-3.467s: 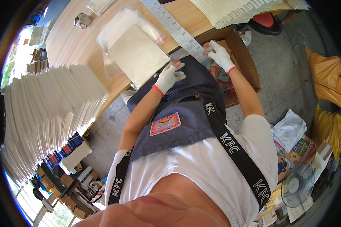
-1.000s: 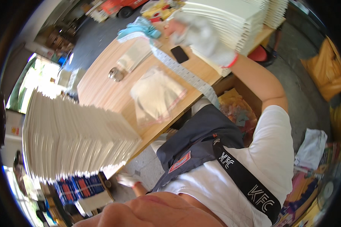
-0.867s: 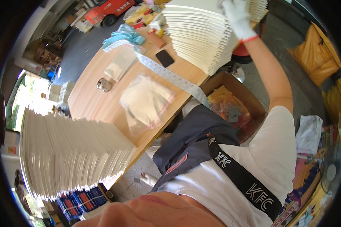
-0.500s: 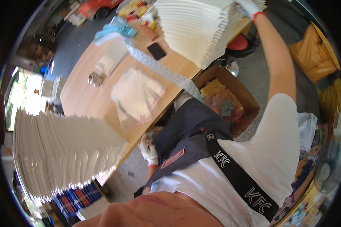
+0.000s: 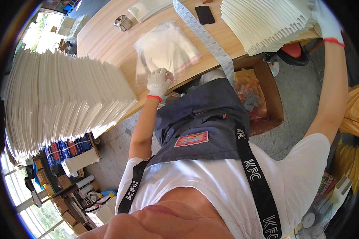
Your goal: The person places individual paper boards into plastic sleeves, peels the adhesive backing, and seals the bags before stacking them.
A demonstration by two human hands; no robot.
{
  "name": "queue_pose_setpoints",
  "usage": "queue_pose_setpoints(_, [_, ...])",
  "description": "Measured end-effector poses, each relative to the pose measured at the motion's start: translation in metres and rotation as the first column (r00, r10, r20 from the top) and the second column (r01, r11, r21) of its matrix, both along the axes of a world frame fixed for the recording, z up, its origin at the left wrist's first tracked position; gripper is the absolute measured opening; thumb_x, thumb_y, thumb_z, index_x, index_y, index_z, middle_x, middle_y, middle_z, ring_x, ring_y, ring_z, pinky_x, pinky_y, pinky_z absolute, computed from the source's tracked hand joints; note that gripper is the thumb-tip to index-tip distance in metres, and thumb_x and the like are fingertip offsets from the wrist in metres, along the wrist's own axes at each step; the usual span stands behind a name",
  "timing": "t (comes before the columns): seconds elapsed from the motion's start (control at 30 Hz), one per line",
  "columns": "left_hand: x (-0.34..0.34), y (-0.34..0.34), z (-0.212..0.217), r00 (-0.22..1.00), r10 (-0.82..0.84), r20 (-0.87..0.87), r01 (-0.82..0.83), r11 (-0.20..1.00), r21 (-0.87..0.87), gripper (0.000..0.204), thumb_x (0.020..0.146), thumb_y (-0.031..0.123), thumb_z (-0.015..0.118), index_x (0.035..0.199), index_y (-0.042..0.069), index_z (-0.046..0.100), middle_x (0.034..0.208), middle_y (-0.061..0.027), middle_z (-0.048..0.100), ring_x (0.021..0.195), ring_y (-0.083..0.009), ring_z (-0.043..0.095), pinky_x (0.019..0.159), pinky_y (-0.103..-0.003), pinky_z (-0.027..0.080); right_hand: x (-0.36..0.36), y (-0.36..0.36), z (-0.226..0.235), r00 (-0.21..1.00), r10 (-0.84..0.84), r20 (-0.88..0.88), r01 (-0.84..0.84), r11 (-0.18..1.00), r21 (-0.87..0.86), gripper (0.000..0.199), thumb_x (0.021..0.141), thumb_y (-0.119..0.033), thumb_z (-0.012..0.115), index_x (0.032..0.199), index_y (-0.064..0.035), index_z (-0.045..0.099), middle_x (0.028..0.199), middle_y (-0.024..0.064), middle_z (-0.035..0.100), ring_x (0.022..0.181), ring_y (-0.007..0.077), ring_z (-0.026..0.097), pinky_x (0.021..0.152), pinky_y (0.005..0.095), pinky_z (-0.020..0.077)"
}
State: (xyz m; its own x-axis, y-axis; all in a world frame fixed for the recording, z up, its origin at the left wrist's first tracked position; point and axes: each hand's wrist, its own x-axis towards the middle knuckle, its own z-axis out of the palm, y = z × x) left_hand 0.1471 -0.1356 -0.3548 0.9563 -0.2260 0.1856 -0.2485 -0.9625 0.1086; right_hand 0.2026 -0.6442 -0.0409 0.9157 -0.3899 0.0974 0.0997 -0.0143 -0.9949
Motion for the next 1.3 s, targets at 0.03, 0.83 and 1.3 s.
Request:
queue_pose_setpoints(0.03, [0.002,0.005,0.001,1.000,-0.004,-0.017,0.005,1.000,0.020,0.018,0.075,0.024,0.061,0.089,0.012,0.059,0.093,-0.0062,0.062,0.093,-0.0266,0.057,0.083,-0.042,0.043,0.000,0.007,-0.007,0.999,0.023,-0.040,-0.023,1.000,0.018,0.021,0.083,-0.025,0.051,0.088,-0.0057,0.057,0.083,0.0082,0.059,0.080,0.0228,0.054,0.068,0.0365,0.0424])
queue_pose_setpoints(0.83, [0.052,0.005,0.012,0.898,-0.385,-0.213,0.371,0.923,-0.103,0.037,0.071,0.007,0.058,0.106,0.015,0.055,0.106,-0.0059,0.053,0.102,-0.0274,0.051,0.081,-0.039,0.047,-0.139,0.155,-0.259,0.627,0.748,-0.217,-0.455,0.578,0.677,0.066,0.075,-0.021,0.059,0.132,0.0025,0.036,0.121,0.0123,0.052,0.104,0.0190,0.056,0.085,0.0266,0.0475])
queue_pose_setpoints(1.3, [0.033,0.029,-0.004,0.998,0.026,0.059,-0.014,0.981,-0.195,0.027,0.074,0.008,0.055,0.099,0.017,0.061,0.100,-0.0055,0.059,0.087,-0.0230,0.058,0.076,-0.037,0.048,-0.143,0.216,-0.328,0.885,0.419,-0.201,-0.159,0.680,0.715,0.029,0.089,-0.015,0.049,0.116,-0.0079,0.044,0.078,0.0043,0.057,0.046,0.0101,0.050,0.037,0.0214,0.0358])
